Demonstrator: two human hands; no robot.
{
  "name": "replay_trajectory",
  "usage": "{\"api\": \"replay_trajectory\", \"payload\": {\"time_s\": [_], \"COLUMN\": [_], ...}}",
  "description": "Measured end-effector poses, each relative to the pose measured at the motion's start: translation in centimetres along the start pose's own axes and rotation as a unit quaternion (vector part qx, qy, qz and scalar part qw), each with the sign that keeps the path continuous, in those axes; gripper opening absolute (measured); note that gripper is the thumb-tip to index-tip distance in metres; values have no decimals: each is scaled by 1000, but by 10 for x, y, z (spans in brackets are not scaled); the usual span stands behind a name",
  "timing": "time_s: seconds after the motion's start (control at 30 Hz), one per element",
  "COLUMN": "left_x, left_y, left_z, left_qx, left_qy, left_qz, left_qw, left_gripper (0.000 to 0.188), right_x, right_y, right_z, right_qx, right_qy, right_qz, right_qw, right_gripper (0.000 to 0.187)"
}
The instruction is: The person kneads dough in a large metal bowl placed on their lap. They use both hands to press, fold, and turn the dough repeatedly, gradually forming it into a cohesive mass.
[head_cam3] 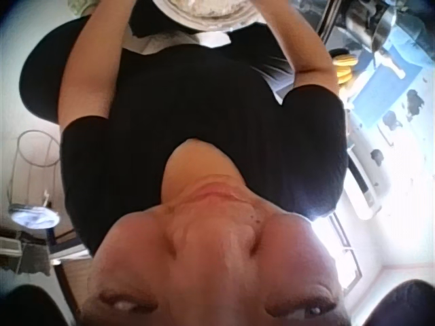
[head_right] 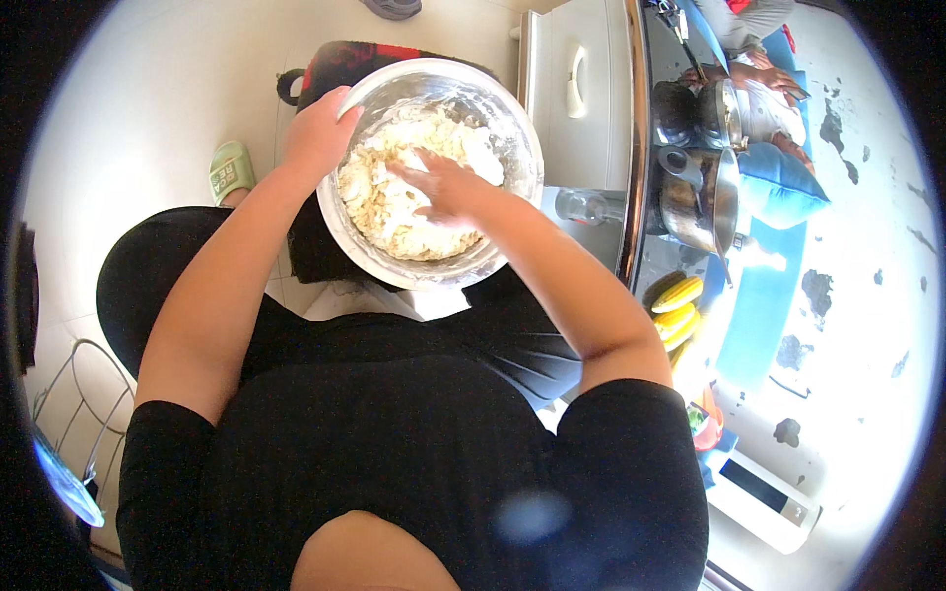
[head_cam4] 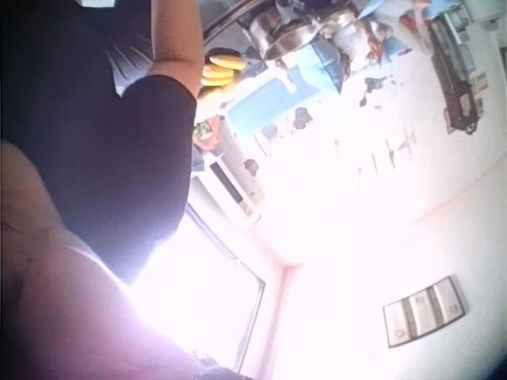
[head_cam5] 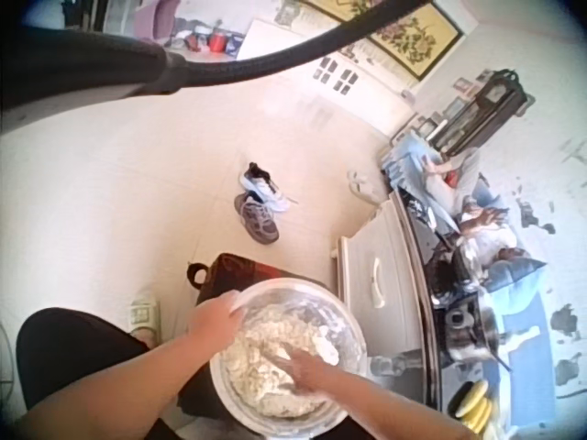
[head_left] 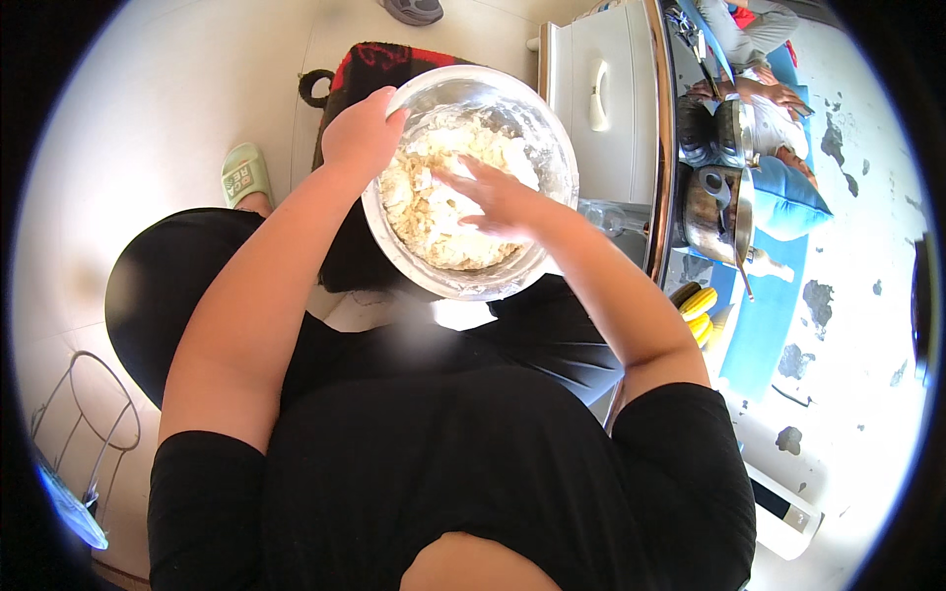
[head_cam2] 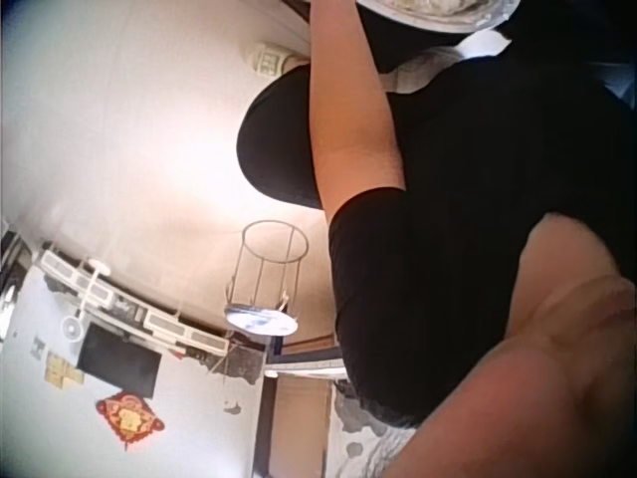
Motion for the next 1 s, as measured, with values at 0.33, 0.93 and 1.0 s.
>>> {"api": "replay_trajectory", "payload": {"time_s": [0.33,0.93,1.0], "left_x": [10,5,7], "left_y": [4,6,3], "left_z": [8,5,5], "left_qx": [24,-6,-7], "left_qy": [-40,23,19], "left_qz": [-26,-6,3], "left_qw": [999,1000,1000], "left_gripper": [33,33,32], "right_x": [106,-16,-8], "right_y": [-33,-21,-39], "right_z": [-38,40,42], "right_qx": [132,6,8], "right_qy": [-344,45,53], "right_qz": [-407,46,79], "right_qw": [836,998,995], "right_gripper": [80,45,49]}}
Point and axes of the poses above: each hand's wrist, its own z-axis away from the middle knuckle, its own y-axis out of the back of the hand, x = y × z, the point moved 1 cm from there along -z, towards the middle knuckle, and after that the axes turned 9 degrees about y, right-handed, at the moved point
